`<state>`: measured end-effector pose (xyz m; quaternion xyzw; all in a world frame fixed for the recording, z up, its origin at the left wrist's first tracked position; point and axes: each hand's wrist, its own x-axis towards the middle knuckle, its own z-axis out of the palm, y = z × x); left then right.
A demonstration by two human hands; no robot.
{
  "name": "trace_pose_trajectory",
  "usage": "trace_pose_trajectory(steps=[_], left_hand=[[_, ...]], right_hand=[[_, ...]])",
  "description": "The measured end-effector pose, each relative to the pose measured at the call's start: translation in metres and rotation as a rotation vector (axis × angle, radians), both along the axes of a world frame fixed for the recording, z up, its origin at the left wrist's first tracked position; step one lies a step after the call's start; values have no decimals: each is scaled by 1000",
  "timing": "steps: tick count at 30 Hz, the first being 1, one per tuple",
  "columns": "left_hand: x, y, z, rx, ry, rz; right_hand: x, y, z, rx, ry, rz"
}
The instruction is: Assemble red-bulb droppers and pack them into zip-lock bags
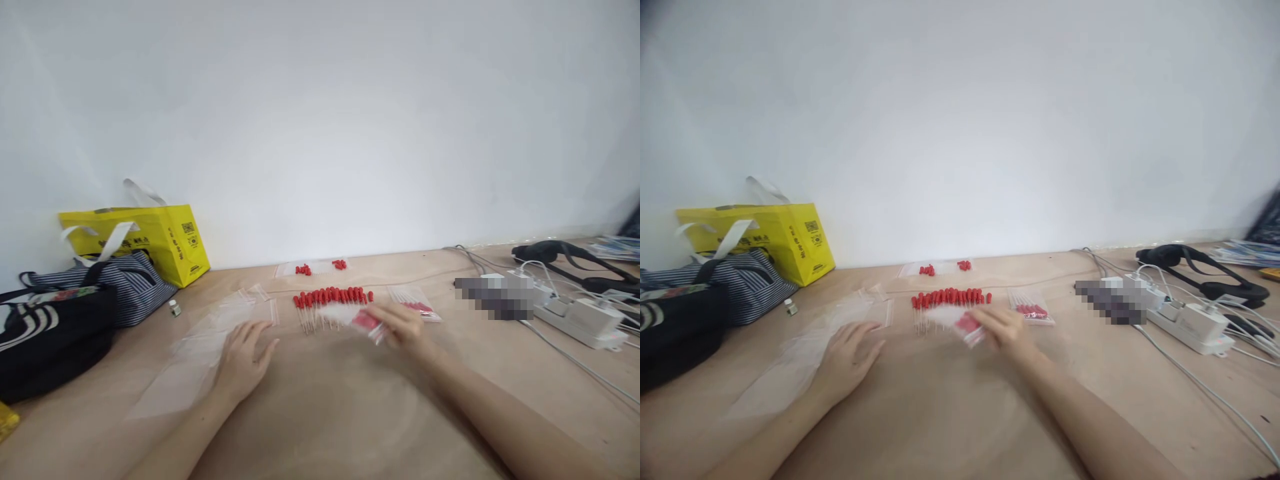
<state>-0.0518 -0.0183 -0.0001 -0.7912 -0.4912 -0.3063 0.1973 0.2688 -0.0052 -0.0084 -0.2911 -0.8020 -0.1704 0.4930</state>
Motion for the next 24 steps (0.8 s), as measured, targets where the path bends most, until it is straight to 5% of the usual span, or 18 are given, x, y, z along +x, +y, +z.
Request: trace_pose_trajectory(steps=[4, 8, 17, 24], left_hand=[[-15, 11, -5, -251, 84, 363], [-16, 11, -4, -509, 97, 524], [-12, 10, -4, -629, 166, 431], [-4, 33, -5, -455, 232, 333]], right_hand=[[52, 29, -10, -242, 127, -378], [86, 51, -26, -436, 106, -532], [93, 49, -24, -603, -57, -590], [21, 49, -8, -752, 97, -460]])
